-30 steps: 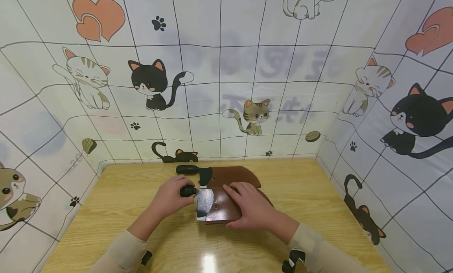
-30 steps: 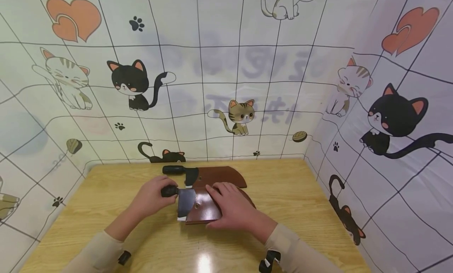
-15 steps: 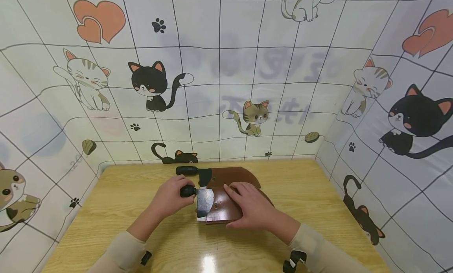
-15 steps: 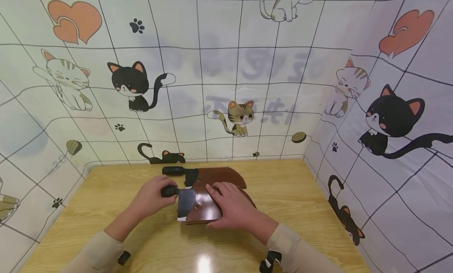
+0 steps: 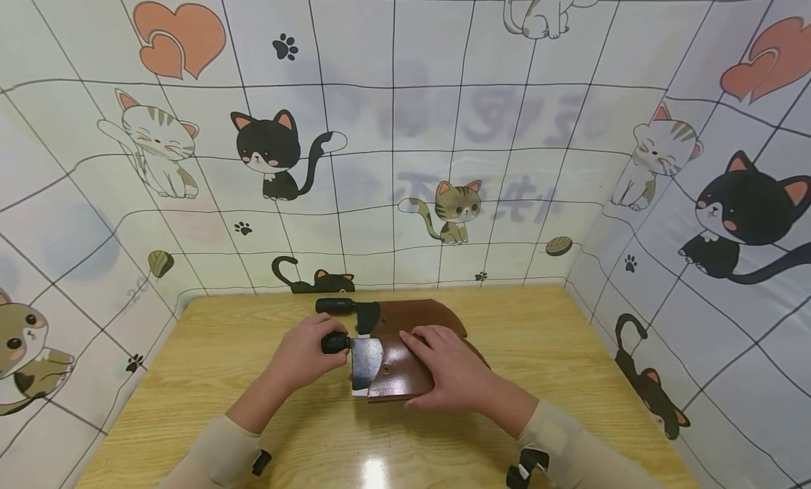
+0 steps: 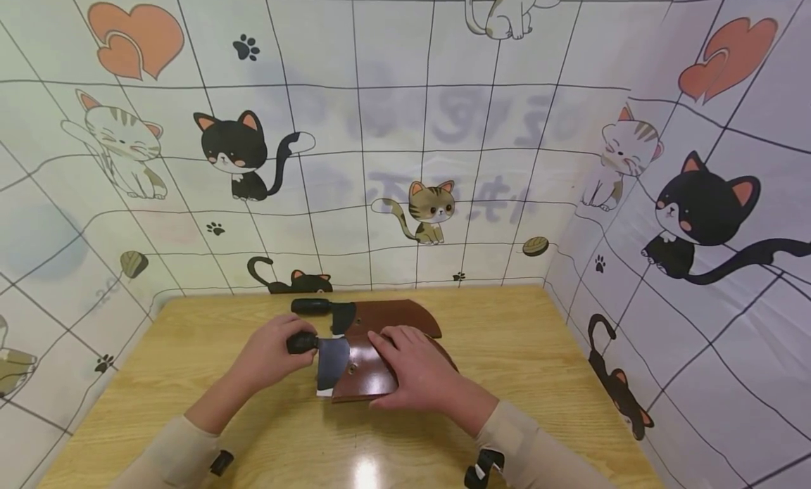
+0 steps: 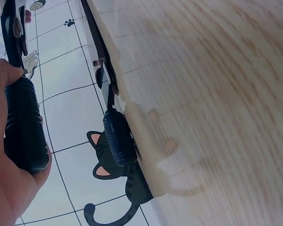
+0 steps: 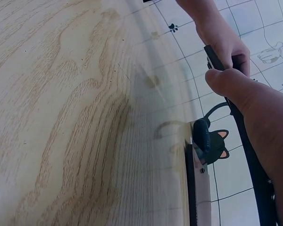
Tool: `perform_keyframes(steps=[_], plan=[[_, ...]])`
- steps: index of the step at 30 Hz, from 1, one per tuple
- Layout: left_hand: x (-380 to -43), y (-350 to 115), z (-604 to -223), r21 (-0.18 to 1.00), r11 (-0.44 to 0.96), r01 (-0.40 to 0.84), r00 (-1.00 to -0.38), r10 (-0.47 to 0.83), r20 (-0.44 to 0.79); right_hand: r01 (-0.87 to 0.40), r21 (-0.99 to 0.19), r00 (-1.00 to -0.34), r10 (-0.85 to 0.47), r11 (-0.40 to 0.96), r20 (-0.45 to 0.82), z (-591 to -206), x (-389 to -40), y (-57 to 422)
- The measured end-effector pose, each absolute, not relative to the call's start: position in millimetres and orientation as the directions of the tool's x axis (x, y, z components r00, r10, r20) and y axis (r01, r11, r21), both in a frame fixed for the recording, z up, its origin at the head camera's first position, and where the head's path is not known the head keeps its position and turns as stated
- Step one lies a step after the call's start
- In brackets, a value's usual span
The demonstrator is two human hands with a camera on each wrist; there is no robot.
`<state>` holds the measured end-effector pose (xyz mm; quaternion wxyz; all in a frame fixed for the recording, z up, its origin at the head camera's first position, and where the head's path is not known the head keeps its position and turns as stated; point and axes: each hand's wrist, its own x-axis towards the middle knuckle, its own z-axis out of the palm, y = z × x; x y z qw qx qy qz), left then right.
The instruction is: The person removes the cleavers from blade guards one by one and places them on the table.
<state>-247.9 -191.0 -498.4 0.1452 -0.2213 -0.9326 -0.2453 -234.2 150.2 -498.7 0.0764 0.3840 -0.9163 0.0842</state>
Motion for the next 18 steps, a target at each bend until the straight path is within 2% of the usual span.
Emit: perform_keyframes(steps=[9,18], plan=[[-246.7,-190.7,-497.1,0.388,0.784,0.484,-0.86,0.344,0.378,-0.731,-0.083,-0.674,-0.7,0.677,0.235,-497.7,-233.9,151.4],[-246.6,-191.6,-496.1,0.392,0.792,0.469,-0.872,0.344,0.349,-0.726,-0.1,-0.682,-0.693,0.68,0.232,-497.2,-233.4,150.5]])
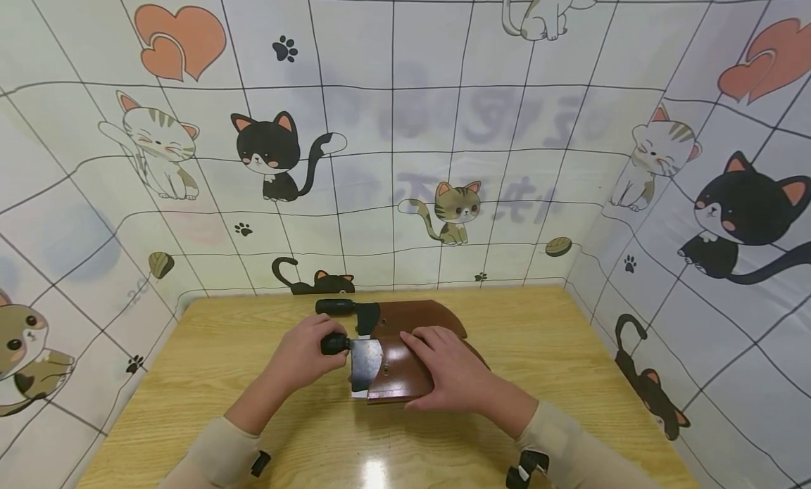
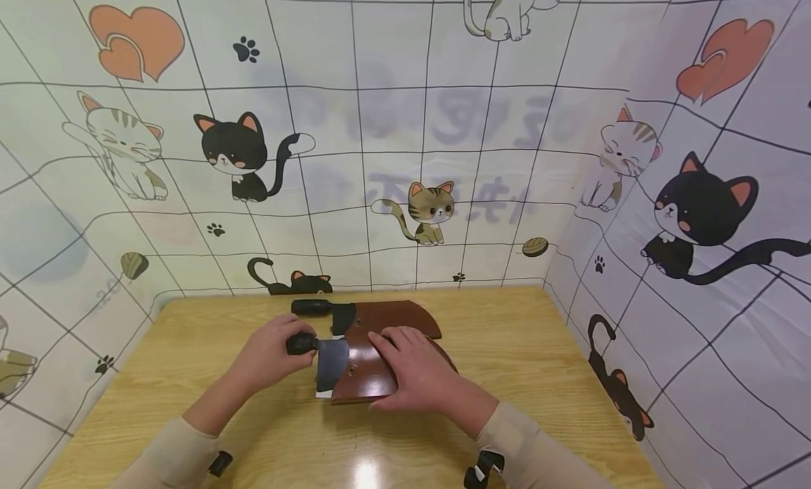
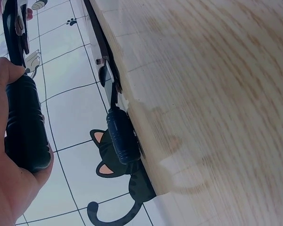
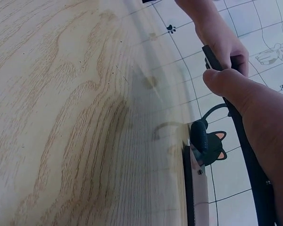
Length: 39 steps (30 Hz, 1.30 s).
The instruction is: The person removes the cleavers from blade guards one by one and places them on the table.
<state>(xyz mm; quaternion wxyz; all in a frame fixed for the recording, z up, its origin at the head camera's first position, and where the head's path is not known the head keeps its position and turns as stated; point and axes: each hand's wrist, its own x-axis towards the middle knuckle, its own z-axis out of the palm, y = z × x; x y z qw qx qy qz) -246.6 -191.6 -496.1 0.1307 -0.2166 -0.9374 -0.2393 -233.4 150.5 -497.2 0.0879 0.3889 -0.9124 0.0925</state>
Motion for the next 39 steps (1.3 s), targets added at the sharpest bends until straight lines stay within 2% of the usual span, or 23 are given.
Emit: perform_keyframes(steps=[12,29,35,39], plan=[[-248.6,-192.3,-497.5,0.378,0.788,0.486,-0.862,0.36,0.357,-0.705,-0.107,-0.707,-0.683,0.701,0.185,-495.9,-231.5,151.5],[-248.3,-191.4,-495.0,0.331,0.773,0.542,-0.816,0.389,0.428,-0.702,-0.114,-0.711,-0.684,0.702,0.165,-491.2,-230.7,154.5],[-250.1,-194.2,-497.0,0.3,0.768,0.566,-0.794,0.411,0.448,-0.711,-0.123,-0.702,-0.689,0.692,0.181,-492.2,-232.4,156.6],[-250.7,-203.2,-497.2,0.332,0.781,0.529,-0.815,0.357,0.457,-0.713,-0.126,-0.697,-0.68,0.689,0.227,-493.4,-234.9,168.4]])
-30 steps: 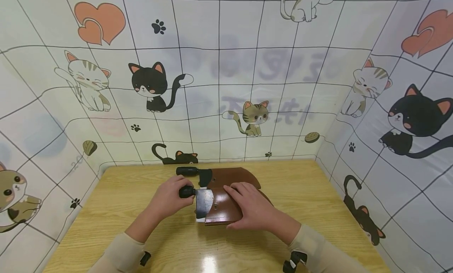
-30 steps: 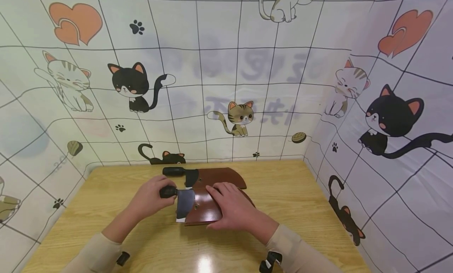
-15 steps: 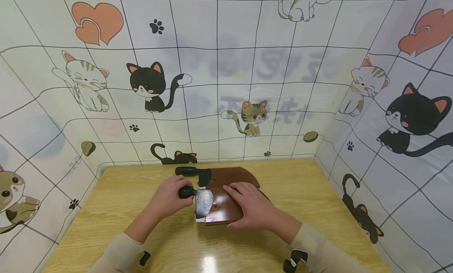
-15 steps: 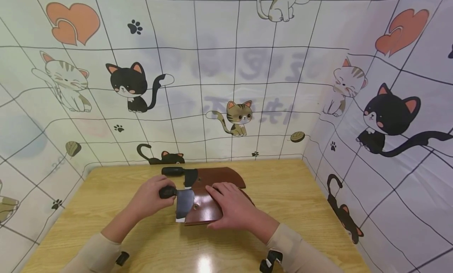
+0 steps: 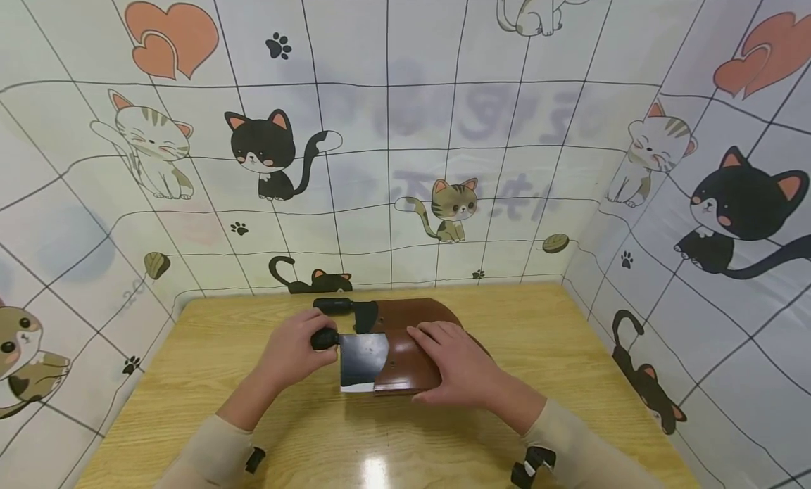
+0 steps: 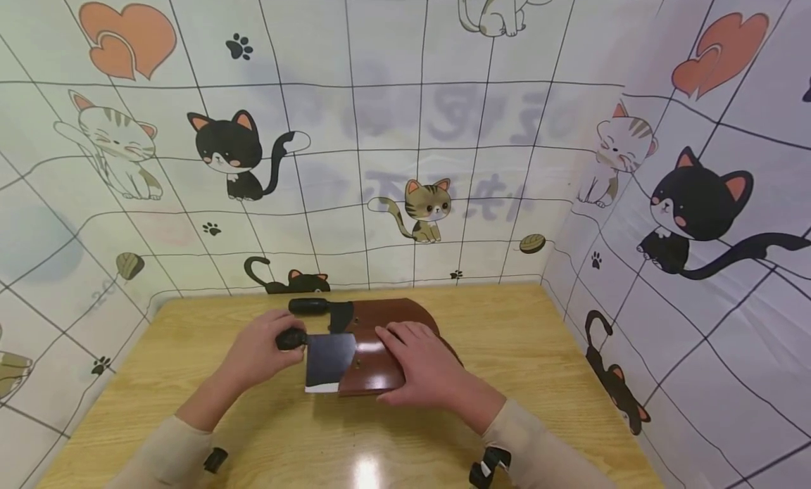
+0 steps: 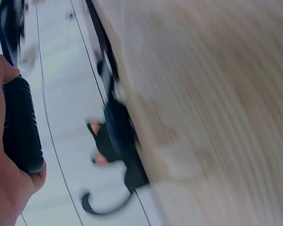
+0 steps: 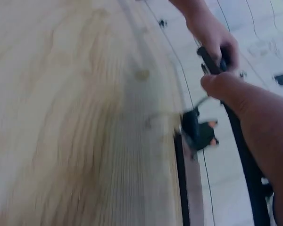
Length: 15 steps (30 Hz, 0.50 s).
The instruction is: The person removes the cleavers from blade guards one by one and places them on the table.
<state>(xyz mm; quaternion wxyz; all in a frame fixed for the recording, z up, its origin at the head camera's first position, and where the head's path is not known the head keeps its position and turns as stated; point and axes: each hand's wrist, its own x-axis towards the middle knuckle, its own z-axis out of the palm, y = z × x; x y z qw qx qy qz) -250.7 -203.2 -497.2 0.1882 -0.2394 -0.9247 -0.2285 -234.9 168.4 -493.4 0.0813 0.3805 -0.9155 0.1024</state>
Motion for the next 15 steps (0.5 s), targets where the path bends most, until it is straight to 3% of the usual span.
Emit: perform_keyframes(steps=[9,15], plan=[[-259.9,-210.6,-487.4,0.347,0.769,0.537,-0.812,0.359,0.46,-0.751,-0.107,-0.649,-0.701,0.651,0.296,-483.6,-244.7,186.4],[-258.3,-212.3,-489.8,0.344,0.781,0.522,-0.825,0.36,0.435,-0.732,-0.12,-0.677,-0.696,0.671,0.238,-485.1,-244.5,188.7]])
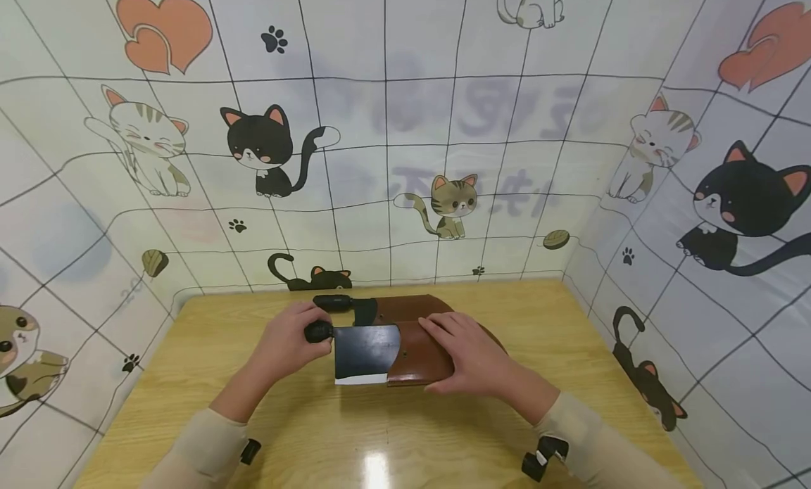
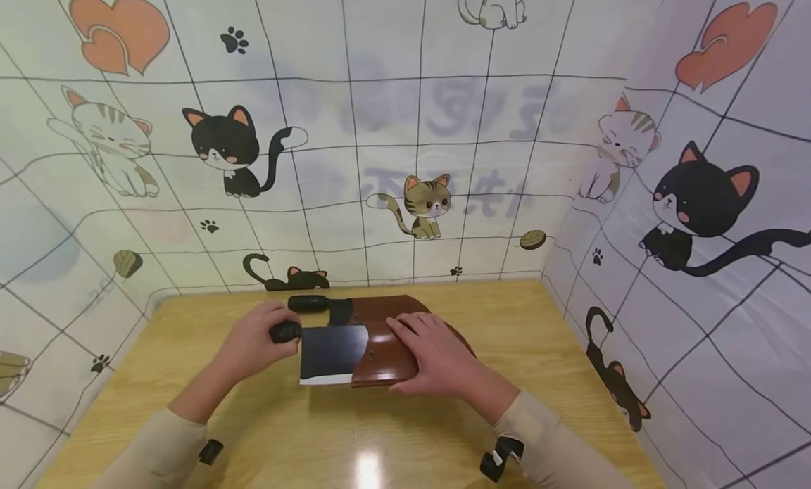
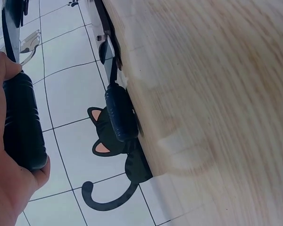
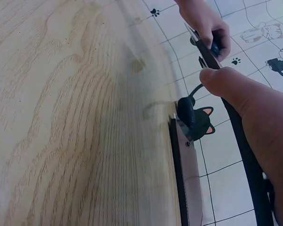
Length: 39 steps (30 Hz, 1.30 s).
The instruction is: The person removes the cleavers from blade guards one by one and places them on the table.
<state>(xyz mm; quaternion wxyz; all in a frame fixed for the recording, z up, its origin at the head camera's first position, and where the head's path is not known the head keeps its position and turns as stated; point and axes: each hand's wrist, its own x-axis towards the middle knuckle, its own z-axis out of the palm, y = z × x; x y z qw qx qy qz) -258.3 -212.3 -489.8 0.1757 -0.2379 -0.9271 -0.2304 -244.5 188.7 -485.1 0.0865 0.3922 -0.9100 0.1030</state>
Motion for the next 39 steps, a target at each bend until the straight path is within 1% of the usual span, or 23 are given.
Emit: perform_keyframes(steps=[4,8,13,17,25,34,39], plan=[[-257.7,-215.4,-488.0,0.339,0.784,0.52,-0.824,0.357,0.439,-0.733,-0.12,-0.677,-0.699,0.67,0.231,-482.7,-245.0,189.5],[-256.2,-219.4,-489.9,0.323,0.78,0.537,-0.81,0.368,0.457,-0.74,-0.114,-0.669,-0.709,0.663,0.224,-482.2,-244.3,191.3],[-252.2,-221.0,-492.1,0.258,0.787,0.561,-0.781,0.399,0.481,-0.734,-0.134,-0.678,-0.704,0.666,0.211,-483.0,-241.6,193.4],[-248.5,-220.2,-491.6,0.234,0.803,0.548,-0.788,0.401,0.468,-0.733,-0.147,-0.679,-0.705,0.664,0.205,-482.6,-239.7,193.3],[-244.6,-220.3,-494.5,0.364,0.773,0.52,-0.831,0.359,0.425,-0.737,-0.145,-0.675,-0.707,0.661,0.21,-484.7,-237.6,194.7],[-241.5,-225.2,-494.7,0.383,0.762,0.523,-0.833,0.362,0.418,-0.756,-0.145,-0.653,-0.719,0.639,0.238,-486.8,-237.0,197.5],[-242.7,-231.5,-497.4,0.38,0.762,0.524,-0.83,0.357,0.429,-0.745,-0.144,-0.664,-0.708,0.651,0.241,-487.0,-235.8,202.1]])
